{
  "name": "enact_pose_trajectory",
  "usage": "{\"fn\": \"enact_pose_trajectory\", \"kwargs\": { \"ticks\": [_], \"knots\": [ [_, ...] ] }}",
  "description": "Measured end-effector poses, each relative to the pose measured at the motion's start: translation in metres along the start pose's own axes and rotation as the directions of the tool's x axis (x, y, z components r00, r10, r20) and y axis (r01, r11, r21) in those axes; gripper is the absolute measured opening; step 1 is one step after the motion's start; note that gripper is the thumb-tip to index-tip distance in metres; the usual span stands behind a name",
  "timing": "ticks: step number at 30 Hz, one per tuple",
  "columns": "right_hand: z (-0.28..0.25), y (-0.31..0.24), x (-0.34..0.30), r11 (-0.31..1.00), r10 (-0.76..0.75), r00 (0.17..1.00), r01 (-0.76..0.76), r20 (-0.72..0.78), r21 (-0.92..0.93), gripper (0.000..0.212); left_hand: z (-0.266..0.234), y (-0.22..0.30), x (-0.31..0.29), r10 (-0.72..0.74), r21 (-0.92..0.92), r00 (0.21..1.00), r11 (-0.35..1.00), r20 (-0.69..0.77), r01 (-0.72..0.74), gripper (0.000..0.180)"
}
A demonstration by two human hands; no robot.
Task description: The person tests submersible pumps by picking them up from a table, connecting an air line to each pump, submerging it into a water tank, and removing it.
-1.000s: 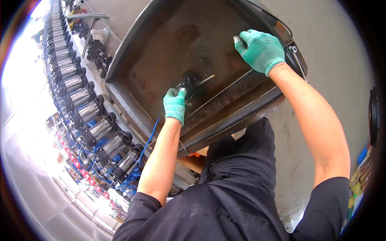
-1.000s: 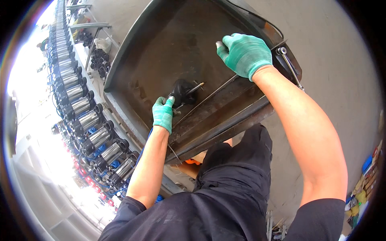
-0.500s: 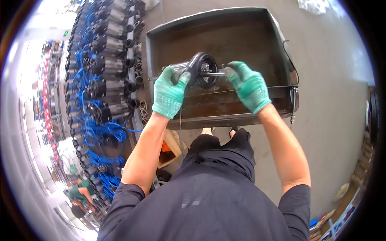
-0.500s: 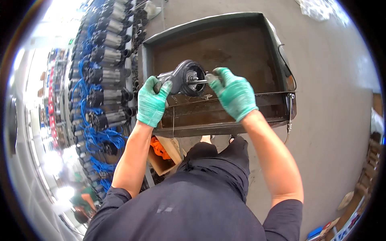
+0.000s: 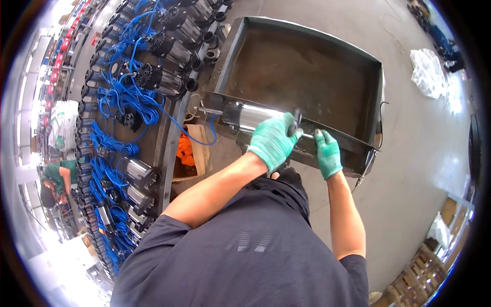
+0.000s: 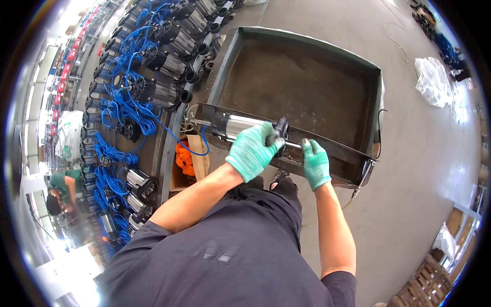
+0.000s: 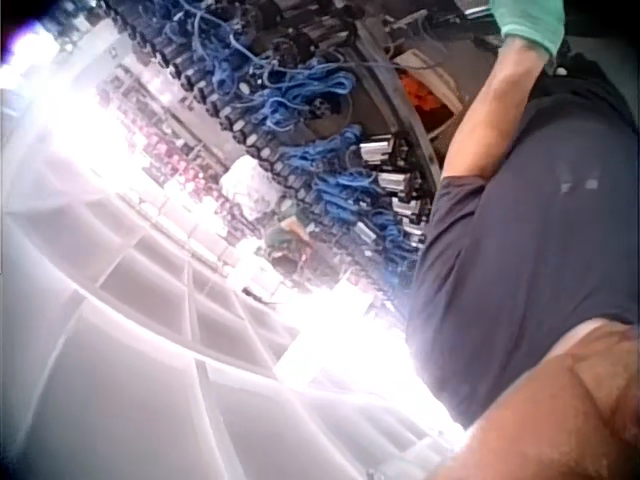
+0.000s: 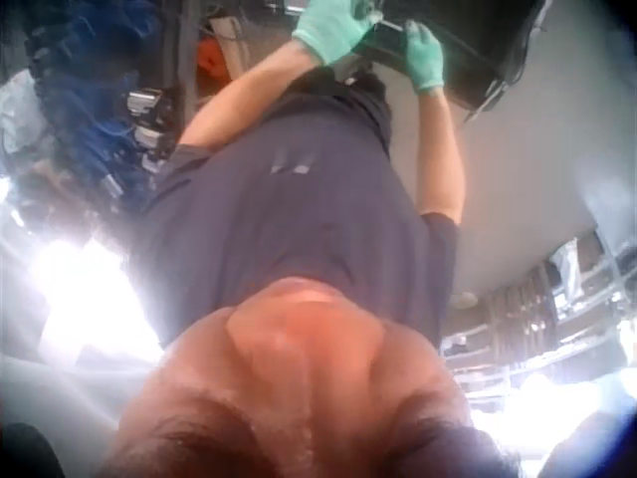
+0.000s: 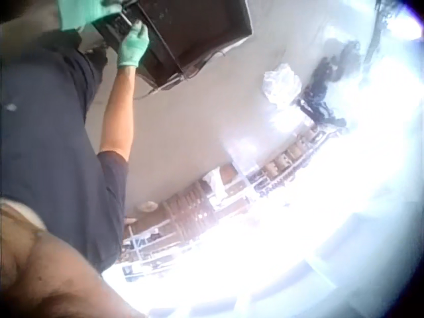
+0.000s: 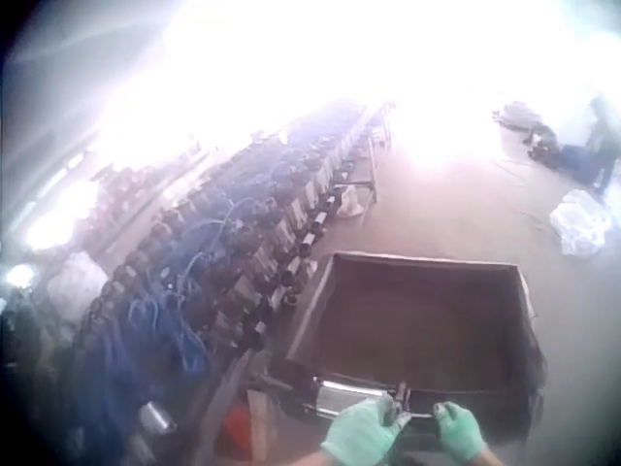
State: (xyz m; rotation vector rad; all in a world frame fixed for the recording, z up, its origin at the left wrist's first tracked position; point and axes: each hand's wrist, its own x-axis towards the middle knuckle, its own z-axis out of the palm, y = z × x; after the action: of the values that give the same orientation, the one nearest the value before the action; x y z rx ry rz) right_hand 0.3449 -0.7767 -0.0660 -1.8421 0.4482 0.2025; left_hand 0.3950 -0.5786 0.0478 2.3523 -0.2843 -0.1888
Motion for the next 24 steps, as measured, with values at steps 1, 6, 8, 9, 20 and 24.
{"fn": "enact_pose_trajectory", "kwargs": {
  "ticks": [1,6,8,9,20,24],
  "knots": [
    [-0.002,-0.003,-0.007,0.993,0.091,0.994,-0.095,0.056,0.071,0.037,0.006,-0.003,-0.004,-0.019,-0.025,0.999,0.999,0.034,0.020,0.026],
    [-0.004,0.018,-0.013,0.939,0.287,0.947,-0.308,0.145,0.151,0.029,0.029,-0.013,-0.013,-0.069,-0.075,0.960,0.993,0.270,0.092,0.021],
    [-0.004,0.027,-0.015,0.906,0.282,0.932,-0.337,0.228,0.256,0.026,0.026,-0.020,-0.016,-0.005,-0.112,0.954,0.993,0.299,0.040,0.024],
    [-0.005,0.029,-0.015,0.900,0.279,0.933,-0.337,0.227,0.276,0.026,0.022,-0.029,-0.014,0.022,-0.130,0.947,0.991,0.320,0.021,0.026],
    [-0.028,0.003,-0.004,0.908,0.323,0.841,-0.404,0.434,0.108,0.024,-0.113,-0.279,0.016,-0.187,-0.015,0.915,0.978,0.356,0.206,0.045],
    [-0.026,0.004,-0.008,0.901,0.276,0.871,-0.382,0.406,0.206,0.019,-0.099,-0.296,0.022,-0.164,-0.088,0.905,0.973,0.394,0.215,0.046]
  ]
}}
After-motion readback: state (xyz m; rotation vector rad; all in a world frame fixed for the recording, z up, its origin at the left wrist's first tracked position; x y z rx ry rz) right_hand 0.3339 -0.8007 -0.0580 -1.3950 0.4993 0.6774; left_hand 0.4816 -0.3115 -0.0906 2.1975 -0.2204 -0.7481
